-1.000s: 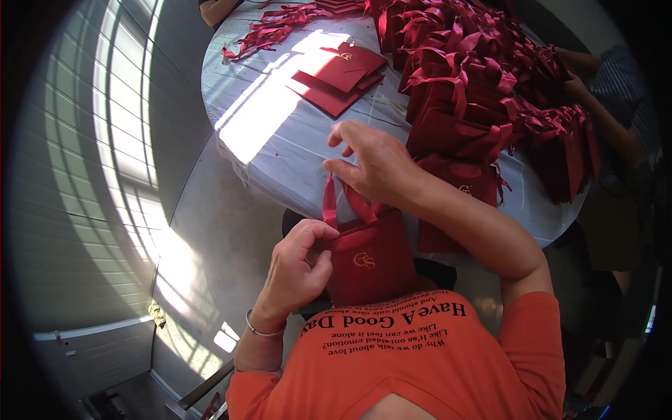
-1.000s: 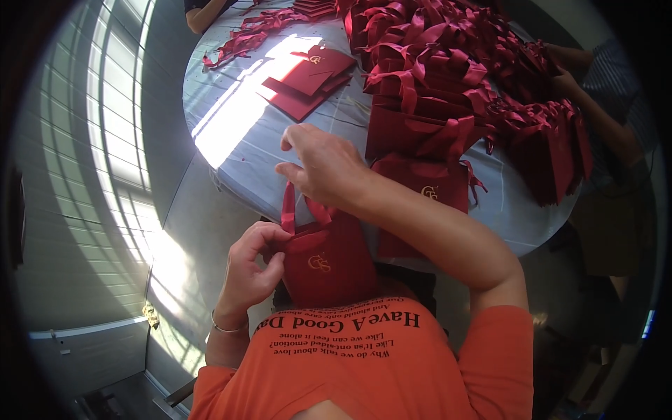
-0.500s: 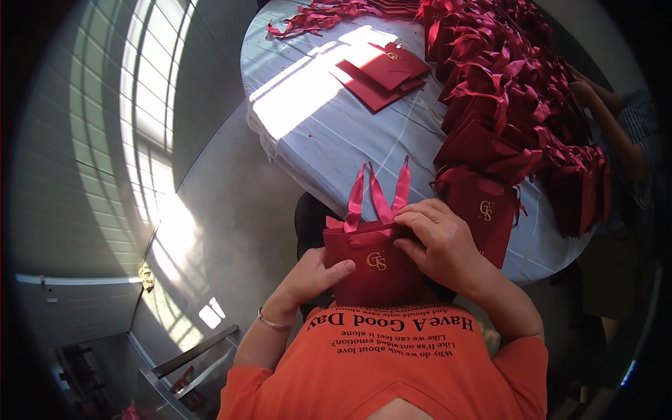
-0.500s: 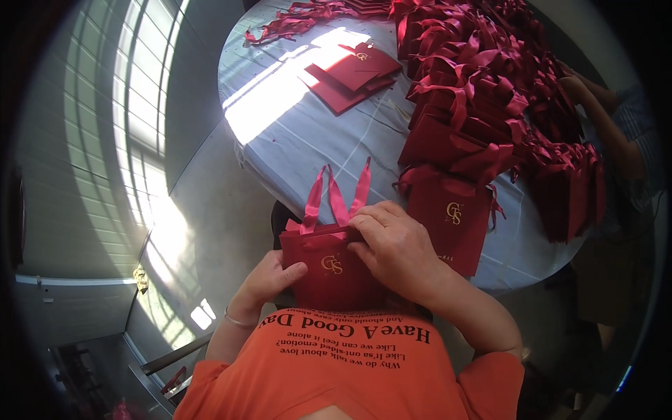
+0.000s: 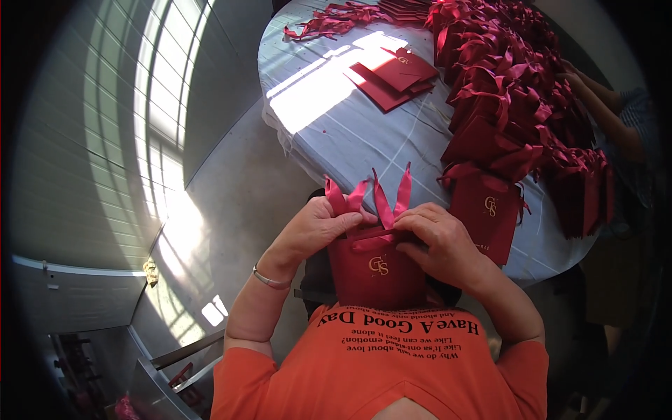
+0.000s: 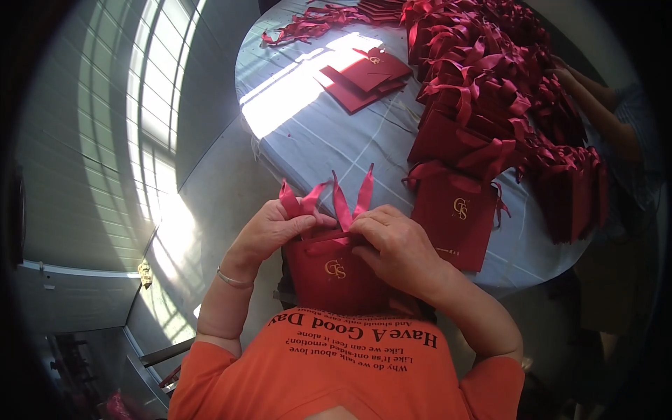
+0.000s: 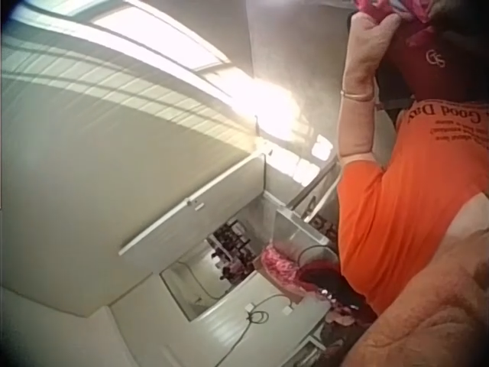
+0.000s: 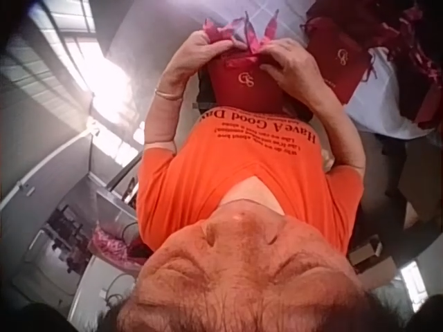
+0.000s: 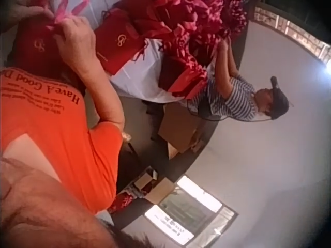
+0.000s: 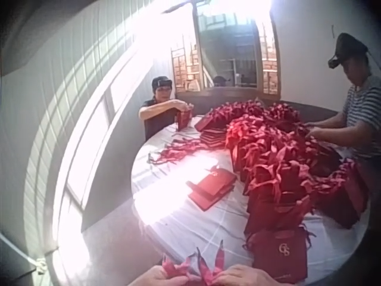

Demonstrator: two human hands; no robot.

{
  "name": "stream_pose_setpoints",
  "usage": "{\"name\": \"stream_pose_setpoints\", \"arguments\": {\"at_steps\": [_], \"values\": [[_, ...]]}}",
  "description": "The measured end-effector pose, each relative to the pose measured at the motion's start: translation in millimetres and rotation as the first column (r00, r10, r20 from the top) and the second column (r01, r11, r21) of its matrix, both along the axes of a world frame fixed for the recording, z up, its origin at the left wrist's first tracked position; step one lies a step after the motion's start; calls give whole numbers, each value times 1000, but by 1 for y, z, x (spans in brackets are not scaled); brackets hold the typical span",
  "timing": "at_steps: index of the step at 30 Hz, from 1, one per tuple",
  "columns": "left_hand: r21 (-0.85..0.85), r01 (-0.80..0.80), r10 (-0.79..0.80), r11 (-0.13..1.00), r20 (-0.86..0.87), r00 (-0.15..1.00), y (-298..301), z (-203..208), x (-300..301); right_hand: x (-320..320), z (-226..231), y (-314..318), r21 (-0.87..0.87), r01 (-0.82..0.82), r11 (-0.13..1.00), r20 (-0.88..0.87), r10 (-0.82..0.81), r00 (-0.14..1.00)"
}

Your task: The person assembles gift bags by threading ribbon handles through the pre-cut holes on the bags by hand and stacking them on the table.

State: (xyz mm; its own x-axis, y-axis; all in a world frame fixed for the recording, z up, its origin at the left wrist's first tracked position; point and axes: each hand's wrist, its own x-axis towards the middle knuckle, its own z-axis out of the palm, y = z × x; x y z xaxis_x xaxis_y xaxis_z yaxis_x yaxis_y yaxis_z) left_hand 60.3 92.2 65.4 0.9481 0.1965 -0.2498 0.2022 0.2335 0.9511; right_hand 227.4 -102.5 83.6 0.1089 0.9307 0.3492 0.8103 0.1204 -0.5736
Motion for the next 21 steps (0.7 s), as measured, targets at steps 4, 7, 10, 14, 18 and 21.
{"name": "stream_pose_setpoints", "arguments": {"at_steps": [4, 7, 10, 14, 18, 21], "values": [[-169, -152, 158, 974, 23, 987, -9, 1, 3, -1, 0, 0, -40, -8, 999, -3, 8, 1000], [-189, -182, 195, 965, 54, 979, -13, -5, 5, -3, 0, -1, -55, -3, 998, 17, 4, 1000], [-193, -242, 254, 951, 44, 966, -17, -9, 7, -2, 0, -3, -50, -5, 999, 9, 5, 1000], [-245, -269, 287, 931, 38, 957, -19, -11, 9, -1, -7, -3, -23, 13, 1000, 8, -13, 1000], [-259, -371, 373, 892, -44, 927, -16, -12, 8, -5, -7, -3, 28, 36, 999, -13, -36, 999], [-295, -409, 415, 864, -43, 909, -18, -12, 9, -7, 0, -8, 20, 167, 986, -20, -167, 986]]}}
